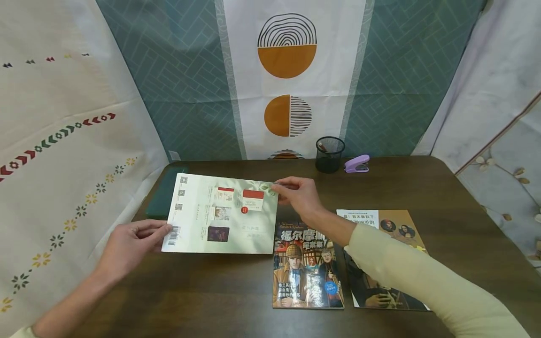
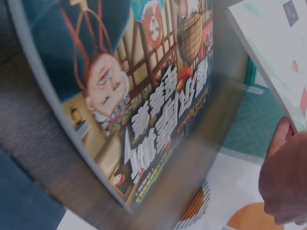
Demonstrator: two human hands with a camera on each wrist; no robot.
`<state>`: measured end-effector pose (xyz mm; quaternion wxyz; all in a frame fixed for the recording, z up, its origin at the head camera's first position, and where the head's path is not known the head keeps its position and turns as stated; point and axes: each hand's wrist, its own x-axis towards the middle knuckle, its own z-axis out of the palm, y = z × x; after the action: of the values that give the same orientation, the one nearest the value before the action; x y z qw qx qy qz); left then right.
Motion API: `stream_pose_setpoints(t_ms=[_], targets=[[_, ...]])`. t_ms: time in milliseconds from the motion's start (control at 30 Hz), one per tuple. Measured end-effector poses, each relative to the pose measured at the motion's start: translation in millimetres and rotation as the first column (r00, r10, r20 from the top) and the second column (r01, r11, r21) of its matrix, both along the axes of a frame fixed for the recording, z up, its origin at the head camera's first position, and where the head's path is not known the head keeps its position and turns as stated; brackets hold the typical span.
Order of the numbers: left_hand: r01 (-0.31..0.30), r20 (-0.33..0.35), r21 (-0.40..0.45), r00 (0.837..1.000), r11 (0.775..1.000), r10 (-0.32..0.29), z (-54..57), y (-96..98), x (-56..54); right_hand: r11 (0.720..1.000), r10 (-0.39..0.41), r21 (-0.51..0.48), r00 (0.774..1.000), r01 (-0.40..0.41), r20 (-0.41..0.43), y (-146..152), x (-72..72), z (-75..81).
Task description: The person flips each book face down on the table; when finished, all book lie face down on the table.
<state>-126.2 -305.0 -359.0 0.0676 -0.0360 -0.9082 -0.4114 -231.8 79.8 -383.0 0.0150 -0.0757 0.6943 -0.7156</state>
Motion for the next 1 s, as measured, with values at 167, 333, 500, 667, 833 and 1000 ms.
stream_pose_setpoints(t_ms=[167, 333, 500, 667, 833, 1000], targets=[[-0.001, 0.127, 0.102, 0.992, 0.995, -0.012, -10.9, 1.4, 1.9, 1.000, -0.016, 0.002, 0.999, 0.016, 0.029, -7, -4.6, -1.2], [-0.024, 0.234, 0.164, 0.972, 0.986, -0.015, -22.0, 3.0, 4.7, 0.999, -0.031, 0.031, 0.998, 0.030, 0.059, -15, -9.0, -0.7], [-0.033, 0.313, 0.202, 0.949, 0.979, -0.032, -34.2, 2.8, 7.8, 0.997, -0.033, 0.068, 0.997, 0.028, 0.075, -23, -14.2, -2.0], [-0.038, 0.367, 0.233, 0.929, 0.972, -0.052, -44.3, 0.2, 10.2, 0.996, -0.026, 0.083, 0.997, 0.019, 0.076, -28, -18.7, -4.8], [-0.038, 0.417, 0.256, 0.906, 0.966, -0.075, -52.1, 0.2, 14.6, 0.995, -0.012, 0.097, 0.998, 0.006, 0.060, -31, -24.4, -9.3], [-0.018, 0.438, 0.275, 0.892, 0.961, -0.109, -57.4, 2.6, 18.5, 0.990, -0.009, 0.140, 0.999, 0.004, 0.041, -35, -30.3, -11.0]])
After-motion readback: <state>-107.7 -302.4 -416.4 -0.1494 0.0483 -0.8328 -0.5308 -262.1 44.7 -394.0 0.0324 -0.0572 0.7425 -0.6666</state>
